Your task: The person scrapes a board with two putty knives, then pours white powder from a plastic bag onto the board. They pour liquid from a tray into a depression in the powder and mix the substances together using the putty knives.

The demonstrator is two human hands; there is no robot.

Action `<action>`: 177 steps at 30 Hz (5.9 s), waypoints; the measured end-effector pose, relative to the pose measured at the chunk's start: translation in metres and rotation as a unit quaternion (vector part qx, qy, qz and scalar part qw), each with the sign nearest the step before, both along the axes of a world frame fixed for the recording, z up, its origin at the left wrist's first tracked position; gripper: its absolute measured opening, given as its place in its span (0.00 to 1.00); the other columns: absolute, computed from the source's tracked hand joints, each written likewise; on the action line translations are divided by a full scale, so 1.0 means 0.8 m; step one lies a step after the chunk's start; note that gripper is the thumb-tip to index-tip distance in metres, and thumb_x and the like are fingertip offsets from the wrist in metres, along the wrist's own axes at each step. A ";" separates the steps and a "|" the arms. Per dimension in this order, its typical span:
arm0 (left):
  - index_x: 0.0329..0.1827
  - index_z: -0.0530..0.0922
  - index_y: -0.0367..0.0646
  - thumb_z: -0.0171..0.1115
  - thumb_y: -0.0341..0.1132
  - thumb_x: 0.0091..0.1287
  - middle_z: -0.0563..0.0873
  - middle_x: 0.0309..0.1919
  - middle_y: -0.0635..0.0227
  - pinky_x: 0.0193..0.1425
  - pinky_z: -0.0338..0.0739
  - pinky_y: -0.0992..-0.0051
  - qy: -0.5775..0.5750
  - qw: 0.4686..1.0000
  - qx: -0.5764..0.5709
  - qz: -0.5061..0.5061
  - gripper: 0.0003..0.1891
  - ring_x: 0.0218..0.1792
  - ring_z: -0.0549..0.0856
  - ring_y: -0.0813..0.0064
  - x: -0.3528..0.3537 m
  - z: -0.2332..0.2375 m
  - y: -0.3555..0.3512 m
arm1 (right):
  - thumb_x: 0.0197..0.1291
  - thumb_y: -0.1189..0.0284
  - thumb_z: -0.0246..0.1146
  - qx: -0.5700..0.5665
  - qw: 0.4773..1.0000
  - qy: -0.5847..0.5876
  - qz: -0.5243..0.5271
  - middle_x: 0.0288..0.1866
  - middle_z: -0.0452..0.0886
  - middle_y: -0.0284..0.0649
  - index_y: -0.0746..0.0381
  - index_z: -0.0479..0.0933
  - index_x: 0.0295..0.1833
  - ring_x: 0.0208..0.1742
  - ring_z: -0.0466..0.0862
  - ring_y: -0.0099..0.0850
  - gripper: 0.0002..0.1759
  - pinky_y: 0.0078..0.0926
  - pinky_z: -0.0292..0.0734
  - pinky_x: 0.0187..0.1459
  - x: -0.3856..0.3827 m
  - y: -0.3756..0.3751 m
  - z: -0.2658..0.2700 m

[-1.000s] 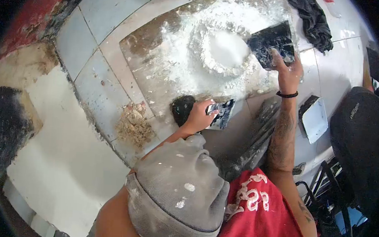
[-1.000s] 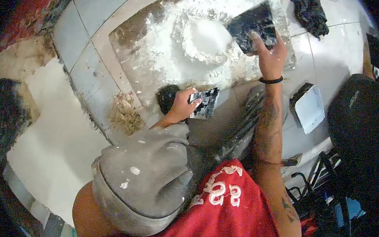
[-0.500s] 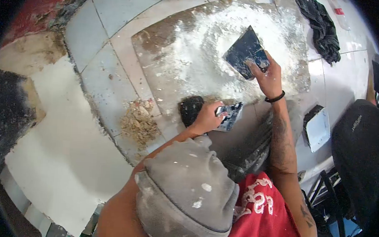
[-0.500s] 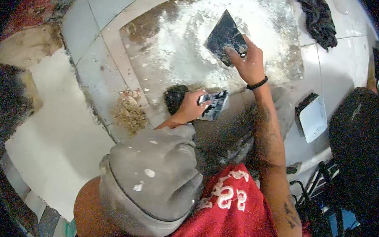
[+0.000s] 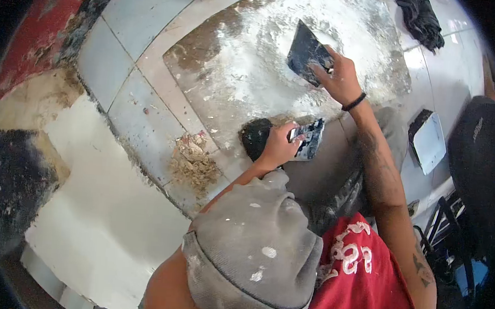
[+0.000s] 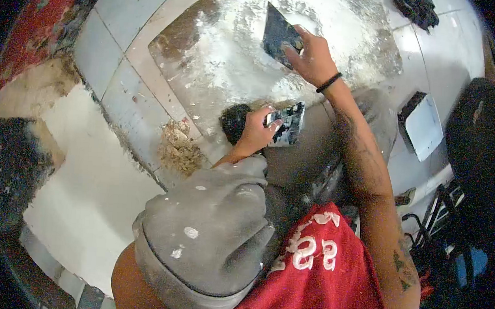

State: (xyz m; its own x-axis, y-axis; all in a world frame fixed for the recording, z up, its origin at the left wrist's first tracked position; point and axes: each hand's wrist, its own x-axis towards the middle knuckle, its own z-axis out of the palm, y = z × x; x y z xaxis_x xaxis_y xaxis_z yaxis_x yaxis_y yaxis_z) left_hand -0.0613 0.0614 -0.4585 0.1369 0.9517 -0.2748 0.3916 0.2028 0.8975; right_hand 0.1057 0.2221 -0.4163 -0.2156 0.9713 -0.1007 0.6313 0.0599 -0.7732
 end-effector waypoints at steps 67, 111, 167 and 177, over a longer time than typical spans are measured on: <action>0.38 0.77 0.32 0.66 0.31 0.54 0.82 0.31 0.48 0.39 0.75 0.65 0.017 1.000 0.013 -0.001 0.13 0.34 0.82 0.50 -0.001 -0.007 -0.002 | 0.47 0.67 0.65 0.070 0.993 0.029 -0.092 0.23 0.80 0.50 0.75 0.74 0.46 0.26 0.82 0.41 0.24 0.32 0.75 0.30 -0.024 0.022 0.023; 0.38 0.78 0.32 0.68 0.31 0.53 0.82 0.32 0.47 0.40 0.76 0.66 -0.005 1.000 0.007 0.011 0.14 0.36 0.83 0.52 -0.001 0.005 0.002 | 0.50 0.79 0.64 0.160 0.987 0.012 0.007 0.32 0.81 0.49 0.67 0.79 0.38 0.30 0.82 0.43 0.08 0.30 0.77 0.34 0.017 0.032 0.040; 0.42 0.77 0.31 0.67 0.33 0.53 0.82 0.37 0.48 0.45 0.74 0.61 -0.012 0.999 -0.053 0.006 0.17 0.40 0.81 0.49 -0.008 0.006 0.002 | 0.49 0.82 0.52 0.180 0.966 -0.119 0.142 0.39 0.82 0.39 0.52 0.80 0.46 0.39 0.80 0.40 0.21 0.40 0.74 0.41 0.005 0.054 -0.007; 0.41 0.78 0.34 0.66 0.33 0.54 0.82 0.31 0.48 0.39 0.75 0.62 0.009 0.997 0.071 0.024 0.15 0.35 0.82 0.48 -0.003 -0.014 -0.004 | 0.45 0.85 0.58 0.208 0.961 -0.105 0.147 0.39 0.82 0.45 0.56 0.80 0.46 0.39 0.82 0.43 0.21 0.33 0.78 0.41 0.006 0.037 0.006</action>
State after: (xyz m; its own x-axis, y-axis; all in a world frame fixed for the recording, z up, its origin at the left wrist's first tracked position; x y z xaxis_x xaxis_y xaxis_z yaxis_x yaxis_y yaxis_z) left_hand -0.0637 0.0583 -0.4693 0.0863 0.9865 -0.1394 0.4008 0.0937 0.9114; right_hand 0.1109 0.2516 -0.4114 -0.5037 0.8372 0.2128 0.6790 0.5360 -0.5016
